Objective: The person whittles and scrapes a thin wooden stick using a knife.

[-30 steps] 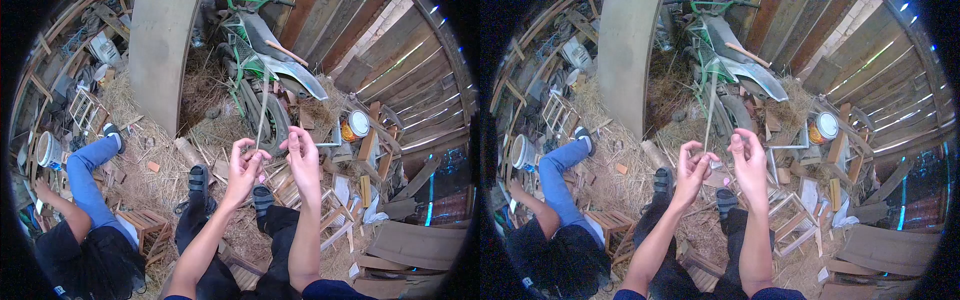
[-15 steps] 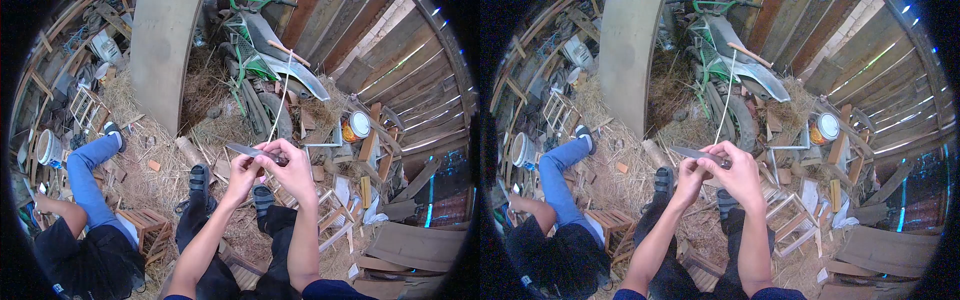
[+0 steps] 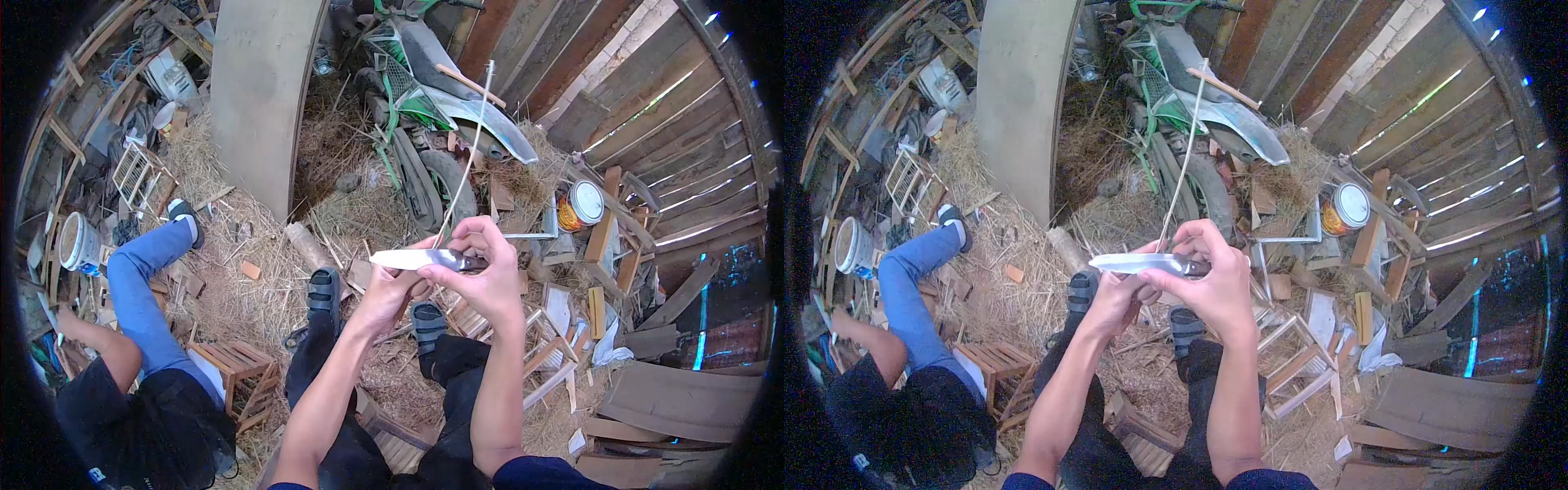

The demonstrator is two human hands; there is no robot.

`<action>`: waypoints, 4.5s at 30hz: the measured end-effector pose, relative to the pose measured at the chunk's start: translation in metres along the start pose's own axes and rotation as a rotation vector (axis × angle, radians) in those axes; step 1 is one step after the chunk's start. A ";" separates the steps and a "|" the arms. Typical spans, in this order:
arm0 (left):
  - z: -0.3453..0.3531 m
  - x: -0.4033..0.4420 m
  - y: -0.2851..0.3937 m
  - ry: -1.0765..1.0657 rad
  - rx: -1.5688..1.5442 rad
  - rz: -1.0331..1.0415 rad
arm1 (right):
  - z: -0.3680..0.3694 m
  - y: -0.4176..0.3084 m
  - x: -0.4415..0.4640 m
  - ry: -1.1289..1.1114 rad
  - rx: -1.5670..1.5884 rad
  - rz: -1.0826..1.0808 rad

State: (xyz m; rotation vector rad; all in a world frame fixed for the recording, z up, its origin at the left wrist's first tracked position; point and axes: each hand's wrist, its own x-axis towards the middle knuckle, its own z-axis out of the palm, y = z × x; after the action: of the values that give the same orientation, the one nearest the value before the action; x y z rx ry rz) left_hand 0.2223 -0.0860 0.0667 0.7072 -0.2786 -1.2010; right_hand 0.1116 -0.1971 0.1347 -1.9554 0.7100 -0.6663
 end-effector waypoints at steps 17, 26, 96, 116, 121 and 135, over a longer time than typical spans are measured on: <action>0.003 0.003 0.008 -0.099 0.144 -0.099 | -0.014 0.011 -0.004 0.109 -0.012 -0.080; 0.003 0.001 0.012 -0.167 0.144 -0.043 | -0.020 0.015 -0.004 0.252 -0.148 -0.161; -0.009 -0.012 -0.003 -0.132 0.199 -0.002 | -0.018 0.015 -0.001 0.233 -0.301 -0.418; 0.000 -0.004 -0.014 -0.128 0.299 -0.013 | -0.042 0.021 -0.004 0.405 -0.344 -0.116; 0.001 0.003 -0.021 -0.132 0.286 0.098 | -0.037 0.019 -0.003 0.344 -0.367 -0.126; 0.010 0.002 -0.012 0.076 -0.005 -0.017 | -0.022 0.012 0.000 0.182 -0.367 -0.074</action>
State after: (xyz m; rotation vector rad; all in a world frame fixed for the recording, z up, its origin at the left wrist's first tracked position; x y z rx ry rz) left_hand 0.2082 -0.0931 0.0665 0.7506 -0.2066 -1.1880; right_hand 0.0938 -0.2146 0.1338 -2.2836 0.9271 -0.8111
